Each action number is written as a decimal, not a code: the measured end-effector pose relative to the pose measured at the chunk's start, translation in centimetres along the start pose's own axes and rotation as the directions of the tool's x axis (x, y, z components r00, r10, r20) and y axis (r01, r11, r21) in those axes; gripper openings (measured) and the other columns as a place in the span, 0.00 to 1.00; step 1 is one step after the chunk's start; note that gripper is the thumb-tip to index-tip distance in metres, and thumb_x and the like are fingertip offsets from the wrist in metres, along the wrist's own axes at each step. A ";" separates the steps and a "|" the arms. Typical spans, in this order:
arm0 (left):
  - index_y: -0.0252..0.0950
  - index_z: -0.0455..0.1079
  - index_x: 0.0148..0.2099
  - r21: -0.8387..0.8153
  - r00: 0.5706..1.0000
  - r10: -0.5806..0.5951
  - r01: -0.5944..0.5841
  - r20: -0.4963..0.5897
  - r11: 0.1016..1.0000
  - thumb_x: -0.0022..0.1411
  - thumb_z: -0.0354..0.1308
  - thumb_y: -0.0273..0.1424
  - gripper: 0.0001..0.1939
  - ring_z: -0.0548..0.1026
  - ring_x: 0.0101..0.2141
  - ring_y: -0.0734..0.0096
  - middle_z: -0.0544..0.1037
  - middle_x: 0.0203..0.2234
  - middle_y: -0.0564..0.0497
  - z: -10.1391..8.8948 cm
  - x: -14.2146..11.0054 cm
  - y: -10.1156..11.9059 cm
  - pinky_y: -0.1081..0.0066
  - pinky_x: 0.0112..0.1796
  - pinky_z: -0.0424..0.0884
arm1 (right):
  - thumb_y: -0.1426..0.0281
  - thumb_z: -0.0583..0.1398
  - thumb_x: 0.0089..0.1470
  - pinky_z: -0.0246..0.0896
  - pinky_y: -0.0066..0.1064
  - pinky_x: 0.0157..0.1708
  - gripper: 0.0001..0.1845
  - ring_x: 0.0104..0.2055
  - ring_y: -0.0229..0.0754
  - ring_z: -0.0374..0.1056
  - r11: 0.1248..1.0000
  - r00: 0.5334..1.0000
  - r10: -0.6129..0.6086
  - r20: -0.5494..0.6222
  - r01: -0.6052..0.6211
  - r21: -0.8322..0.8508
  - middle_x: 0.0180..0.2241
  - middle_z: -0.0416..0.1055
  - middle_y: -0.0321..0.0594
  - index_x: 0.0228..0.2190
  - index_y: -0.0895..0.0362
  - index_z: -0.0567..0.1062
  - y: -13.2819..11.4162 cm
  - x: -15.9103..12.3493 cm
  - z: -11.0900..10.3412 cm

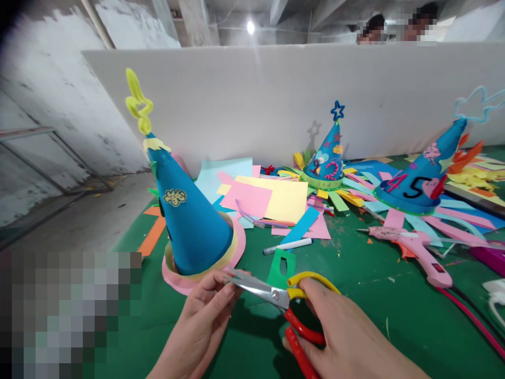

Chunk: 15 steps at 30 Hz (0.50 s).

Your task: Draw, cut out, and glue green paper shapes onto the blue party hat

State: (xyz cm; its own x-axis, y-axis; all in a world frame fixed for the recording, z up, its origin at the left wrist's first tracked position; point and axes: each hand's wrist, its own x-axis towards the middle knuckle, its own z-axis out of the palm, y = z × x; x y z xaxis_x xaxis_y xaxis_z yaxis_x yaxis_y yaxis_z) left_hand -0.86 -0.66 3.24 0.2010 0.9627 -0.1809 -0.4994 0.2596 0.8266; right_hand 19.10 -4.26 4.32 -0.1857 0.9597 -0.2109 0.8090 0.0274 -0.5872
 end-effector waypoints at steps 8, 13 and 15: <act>0.35 0.68 0.27 0.035 1.000 -0.012 0.013 -0.021 0.999 0.51 0.61 0.27 0.04 0.68 0.38 0.70 0.72 0.30 0.51 0.0 -0.3 0.0 0.73 0.41 0.62 | 0.58 0.55 0.50 0.60 0.30 0.28 0.12 0.31 0.42 0.67 0.999 1.000 -0.002 0.014 0.002 0.036 0.34 0.71 0.37 0.35 0.50 0.61 0.2 0.0 0.1; 0.35 0.68 0.27 0.056 1.000 -0.006 0.007 -0.015 0.998 0.52 0.60 0.28 0.04 0.68 0.39 0.67 0.72 0.31 0.50 -0.1 -0.1 0.0 0.71 0.42 0.62 | 0.57 0.54 0.51 0.60 0.30 0.27 0.15 0.31 0.42 0.67 1.000 1.000 -0.006 -0.003 0.006 0.021 0.35 0.71 0.37 0.39 0.49 0.60 0.3 -0.1 0.2; 0.35 0.68 0.27 0.060 1.000 -0.003 0.003 -0.007 0.998 0.52 0.60 0.28 0.04 0.68 0.40 0.67 0.73 0.32 0.50 -0.1 -0.1 -0.1 0.71 0.42 0.61 | 0.57 0.54 0.51 0.59 0.30 0.27 0.15 0.31 0.42 0.67 1.000 1.000 -0.010 -0.006 0.010 0.018 0.35 0.71 0.36 0.38 0.49 0.60 0.4 -0.1 0.1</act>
State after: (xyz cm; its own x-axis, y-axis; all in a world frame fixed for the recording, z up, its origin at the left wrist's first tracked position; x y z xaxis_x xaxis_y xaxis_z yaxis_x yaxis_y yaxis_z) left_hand -0.95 -0.80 3.13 0.1963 0.9625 -0.1874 -0.4477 0.2580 0.8562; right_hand 19.34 -4.41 4.03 -0.1900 0.9612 -0.2001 0.7971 0.0321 -0.6030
